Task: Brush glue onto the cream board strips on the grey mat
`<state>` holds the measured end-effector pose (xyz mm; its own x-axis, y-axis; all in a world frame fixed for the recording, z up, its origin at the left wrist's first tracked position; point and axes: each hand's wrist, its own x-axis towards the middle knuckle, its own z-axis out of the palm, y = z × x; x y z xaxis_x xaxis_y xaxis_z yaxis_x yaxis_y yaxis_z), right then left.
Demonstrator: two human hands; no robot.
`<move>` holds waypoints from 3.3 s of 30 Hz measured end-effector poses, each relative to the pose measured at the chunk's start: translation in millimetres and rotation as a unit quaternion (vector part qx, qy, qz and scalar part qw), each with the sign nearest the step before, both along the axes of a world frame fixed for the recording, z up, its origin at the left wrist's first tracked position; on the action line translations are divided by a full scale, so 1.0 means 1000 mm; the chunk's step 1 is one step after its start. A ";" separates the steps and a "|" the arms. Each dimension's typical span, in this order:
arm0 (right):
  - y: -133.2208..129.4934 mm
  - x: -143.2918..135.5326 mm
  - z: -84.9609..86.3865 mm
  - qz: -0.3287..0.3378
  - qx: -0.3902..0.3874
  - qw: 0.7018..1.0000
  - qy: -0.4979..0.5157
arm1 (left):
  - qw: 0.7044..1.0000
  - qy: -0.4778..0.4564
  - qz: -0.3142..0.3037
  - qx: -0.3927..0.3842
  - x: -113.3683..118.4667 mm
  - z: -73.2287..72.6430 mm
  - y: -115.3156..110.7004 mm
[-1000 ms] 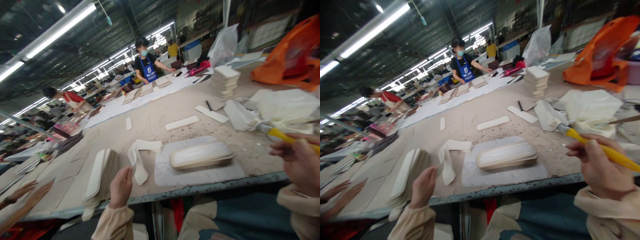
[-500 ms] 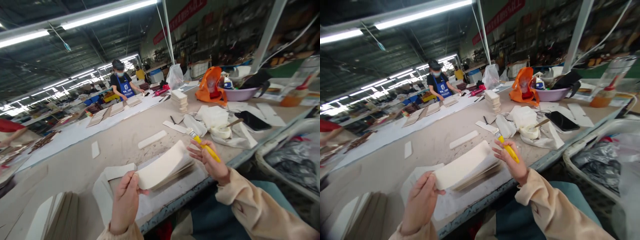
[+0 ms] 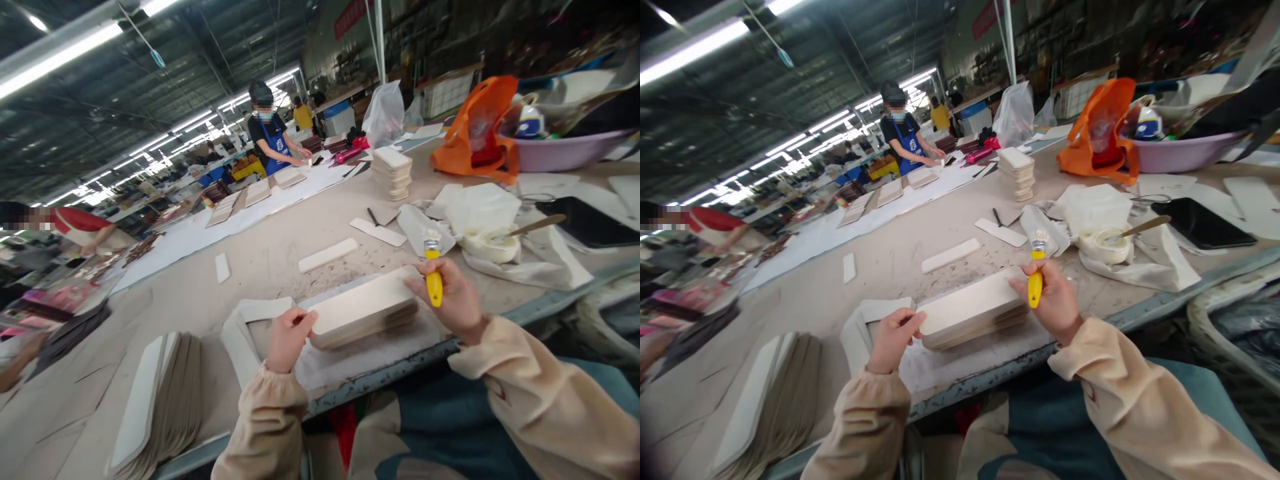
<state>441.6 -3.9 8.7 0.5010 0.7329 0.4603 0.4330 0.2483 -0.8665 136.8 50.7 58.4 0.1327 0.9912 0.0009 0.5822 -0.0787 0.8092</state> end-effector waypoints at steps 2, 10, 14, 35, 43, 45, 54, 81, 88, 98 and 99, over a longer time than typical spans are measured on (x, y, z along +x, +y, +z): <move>0.003 -0.002 -0.004 -0.022 -0.028 0.997 -0.062 | 1.000 0.027 0.003 -0.005 -0.004 -0.004 0.005; 0.013 -0.005 -0.016 -0.050 -0.086 0.982 -0.163 | 0.998 0.066 -0.006 -0.015 -0.007 -0.029 0.009; 0.015 -0.005 -0.021 -0.039 -0.097 0.978 -0.179 | 0.997 0.081 -0.004 -0.005 -0.008 -0.038 0.012; 0.018 -0.010 -0.033 -0.061 -0.050 0.946 -0.313 | 0.997 0.077 0.004 -0.012 -0.016 -0.052 0.014; 0.006 -0.057 -0.028 0.094 0.083 0.911 -0.392 | 0.995 0.095 0.001 -0.016 -0.020 -0.054 0.018; 0.003 -0.075 -0.033 0.153 0.086 0.897 -0.407 | 0.995 0.094 0.004 -0.021 -0.020 -0.053 0.018; 0.000 -0.053 -0.041 0.176 0.003 0.893 -0.415 | 0.994 0.110 0.000 -0.023 -0.021 -0.055 0.019; 0.004 -0.020 -0.026 0.011 0.036 0.999 0.005 | 0.997 -0.075 0.025 0.026 -0.011 -0.044 0.009; 0.012 -0.014 -0.008 0.048 0.084 0.990 0.102 | 0.909 -0.394 0.069 -0.116 -0.005 -0.024 0.002; 0.025 -0.002 0.016 0.085 0.078 0.986 0.122 | 0.882 -0.452 0.028 -0.128 0.005 -0.015 0.012; 0.027 -0.002 0.019 0.081 0.082 0.985 0.125 | 0.877 -0.461 0.022 -0.134 0.006 -0.014 0.013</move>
<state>439.7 23.3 27.5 0.4962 0.7393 0.4553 0.1534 0.4414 -0.8841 143.0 64.1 44.2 0.1598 0.9763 -0.1458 -0.3305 0.1921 0.9240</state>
